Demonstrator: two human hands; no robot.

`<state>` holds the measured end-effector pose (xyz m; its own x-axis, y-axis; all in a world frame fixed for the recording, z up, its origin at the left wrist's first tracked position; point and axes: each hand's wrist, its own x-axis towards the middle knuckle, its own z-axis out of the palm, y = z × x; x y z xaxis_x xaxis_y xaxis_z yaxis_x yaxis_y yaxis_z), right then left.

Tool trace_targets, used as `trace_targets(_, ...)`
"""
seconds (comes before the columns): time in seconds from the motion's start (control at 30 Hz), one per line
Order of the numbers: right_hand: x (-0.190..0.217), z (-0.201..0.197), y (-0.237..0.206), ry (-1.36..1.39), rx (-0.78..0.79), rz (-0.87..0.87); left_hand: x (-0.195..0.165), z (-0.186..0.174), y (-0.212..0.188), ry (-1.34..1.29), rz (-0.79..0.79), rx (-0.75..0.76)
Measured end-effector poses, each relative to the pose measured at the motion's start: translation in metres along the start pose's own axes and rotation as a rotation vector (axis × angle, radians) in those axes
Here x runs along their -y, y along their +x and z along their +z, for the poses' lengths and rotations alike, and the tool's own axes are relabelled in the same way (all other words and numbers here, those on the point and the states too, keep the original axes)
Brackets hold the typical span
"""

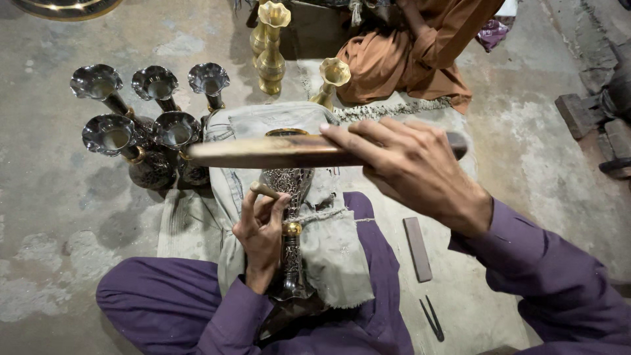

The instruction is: The person sits cross-legged on the floor with an ornate metal vase braced against a cloth-covered cushion on their lap. They hold a small punch against the vase's fluted rim and repeatedly strike it with a wooden mallet, repositioning the punch around the rim to shape and decorate the metal.

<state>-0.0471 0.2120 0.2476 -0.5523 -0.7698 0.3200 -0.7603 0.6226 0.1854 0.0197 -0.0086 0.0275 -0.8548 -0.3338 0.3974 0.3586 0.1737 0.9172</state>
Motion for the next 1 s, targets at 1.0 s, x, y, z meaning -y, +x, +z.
trace_targets(1.0, 0.013, -0.002, -0.005, -0.107, -0.008, -0.006, 0.002, -0.007, -0.005, 0.066, 0.048, -0.014)
